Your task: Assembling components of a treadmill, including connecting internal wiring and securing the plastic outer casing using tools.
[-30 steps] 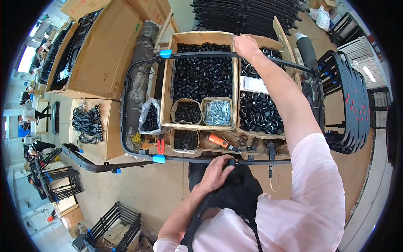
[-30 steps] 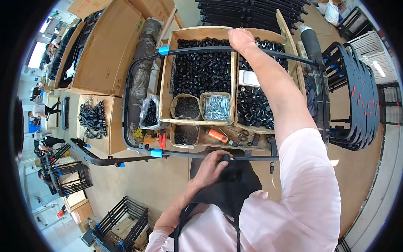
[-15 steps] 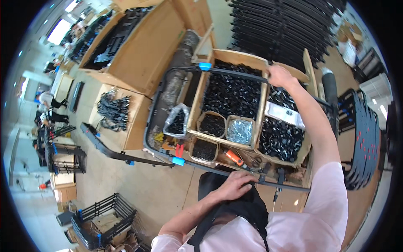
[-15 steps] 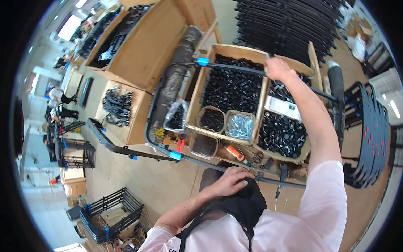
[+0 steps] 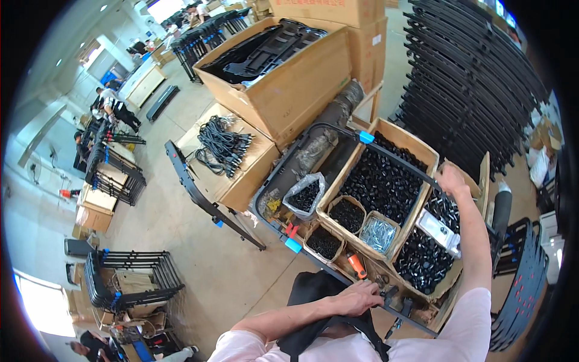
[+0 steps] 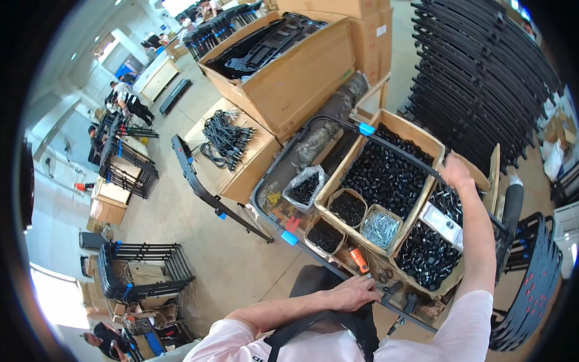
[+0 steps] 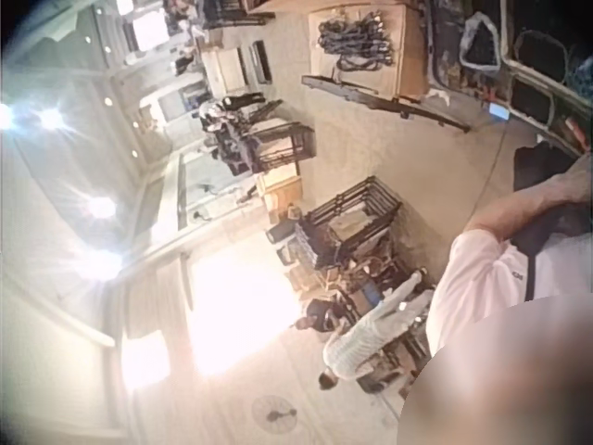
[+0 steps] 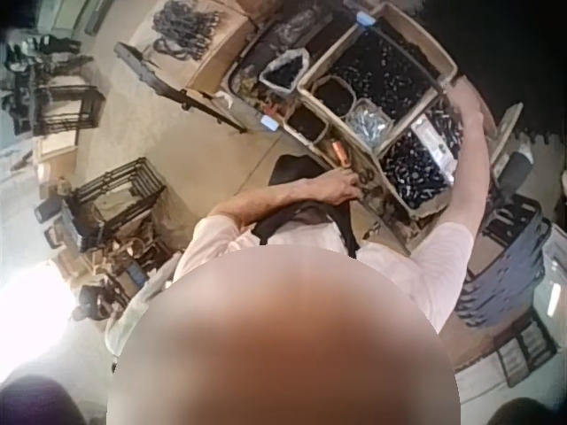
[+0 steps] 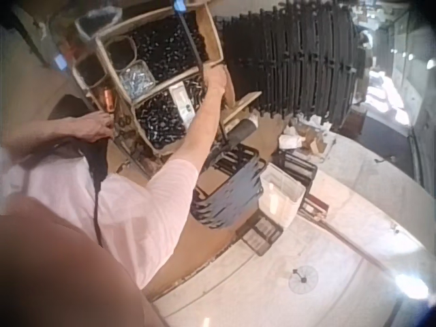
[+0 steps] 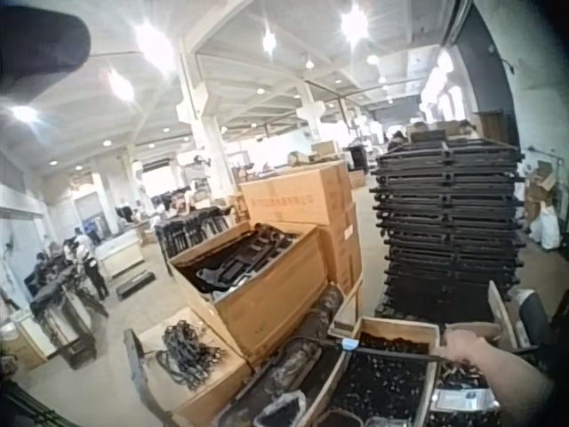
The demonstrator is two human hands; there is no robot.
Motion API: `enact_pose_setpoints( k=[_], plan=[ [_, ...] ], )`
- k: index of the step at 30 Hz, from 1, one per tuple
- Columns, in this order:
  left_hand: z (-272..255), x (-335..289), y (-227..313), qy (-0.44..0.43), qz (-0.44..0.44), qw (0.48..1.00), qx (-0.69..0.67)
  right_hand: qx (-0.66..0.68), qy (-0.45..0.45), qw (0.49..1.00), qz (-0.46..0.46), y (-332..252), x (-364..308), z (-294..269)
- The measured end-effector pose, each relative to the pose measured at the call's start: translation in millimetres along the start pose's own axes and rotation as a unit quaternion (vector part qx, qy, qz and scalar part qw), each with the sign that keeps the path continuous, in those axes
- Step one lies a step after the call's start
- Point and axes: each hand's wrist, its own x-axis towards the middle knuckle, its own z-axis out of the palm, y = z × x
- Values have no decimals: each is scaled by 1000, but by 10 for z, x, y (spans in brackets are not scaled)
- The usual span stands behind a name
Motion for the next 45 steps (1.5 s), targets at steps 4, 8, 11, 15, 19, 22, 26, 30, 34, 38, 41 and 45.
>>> enact_pose_setpoints(
  k=[4,8,11,15,19,22,26,30,34,38,41,45],
  plan=[
    [15,49,0,-31,-22,998,-41,-91,-40,995,3,245,17,-36],
    [-60,98,-44,-133,-27,988,-79,-197,97,976,3,298,125,114],
    [-39,82,-15,-89,-31,992,-83,-200,81,976,-34,62,106,140],
    [-95,141,70,-123,-47,989,-65,-179,67,981,-14,339,224,156],
    [-14,125,17,-100,-63,988,-102,-209,110,971,-28,336,203,221],
    [-17,113,-33,-82,-90,981,-150,-248,85,962,-74,257,190,215],
    [-139,78,54,-112,-115,982,-103,-242,110,963,-34,287,221,190],
    [-80,93,0,-187,-149,957,-161,-259,80,962,-33,-1,95,115],
    [-34,80,-34,-193,-121,960,-161,-356,-24,934,-31,-91,-21,-68],
    [-225,94,74,-191,-123,964,-135,-369,-48,928,-32,-171,-74,-53],
    [-128,101,46,-177,-113,971,-119,-340,-41,939,-28,-115,-40,-67],
    [-68,28,55,-106,-134,976,-133,-362,-17,931,-52,100,-64,28]
  ],
)
